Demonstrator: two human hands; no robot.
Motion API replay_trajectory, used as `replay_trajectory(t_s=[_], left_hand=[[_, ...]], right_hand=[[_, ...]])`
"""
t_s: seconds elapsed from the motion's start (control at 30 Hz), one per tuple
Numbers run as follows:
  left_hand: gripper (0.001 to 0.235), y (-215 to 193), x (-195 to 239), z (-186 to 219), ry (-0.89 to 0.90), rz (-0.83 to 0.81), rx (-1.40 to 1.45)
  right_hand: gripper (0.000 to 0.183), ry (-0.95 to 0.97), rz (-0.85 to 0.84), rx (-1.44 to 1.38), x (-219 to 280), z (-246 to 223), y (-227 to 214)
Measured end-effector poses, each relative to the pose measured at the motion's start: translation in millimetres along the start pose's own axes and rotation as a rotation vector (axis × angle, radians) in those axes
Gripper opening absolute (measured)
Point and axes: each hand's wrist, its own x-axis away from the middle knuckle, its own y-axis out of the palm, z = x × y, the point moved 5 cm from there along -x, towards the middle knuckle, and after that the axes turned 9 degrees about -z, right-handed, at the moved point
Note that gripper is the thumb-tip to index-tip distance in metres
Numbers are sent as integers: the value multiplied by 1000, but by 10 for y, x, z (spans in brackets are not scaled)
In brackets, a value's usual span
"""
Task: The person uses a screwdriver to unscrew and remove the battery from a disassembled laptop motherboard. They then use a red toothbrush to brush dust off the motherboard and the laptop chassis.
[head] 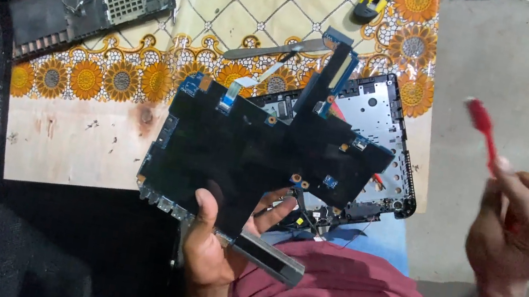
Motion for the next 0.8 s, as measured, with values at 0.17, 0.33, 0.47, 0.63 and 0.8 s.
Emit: replay_trajectory(t_s=[0.17,0.33,0.47,0.63,0.8], left_hand=[[73,-156,61,-159,-206,33,198],[61,158,37,-120,-236,171,-184],[30,590,-37,157,-15,229,-960],[30,659,-39,125,-35,141,-1112],[33,635,-43,56,-79,140,-1154]], right_hand=[[31,-40,-25,2,15,-305,58],[29,-22,-97,-169,22,-785,252],[31,-122,-243,-273,-19,-1036,373],[33,-119,-296,-236,-40,-1108,424],[37,-236,-380,-196,10,-1309,479]])
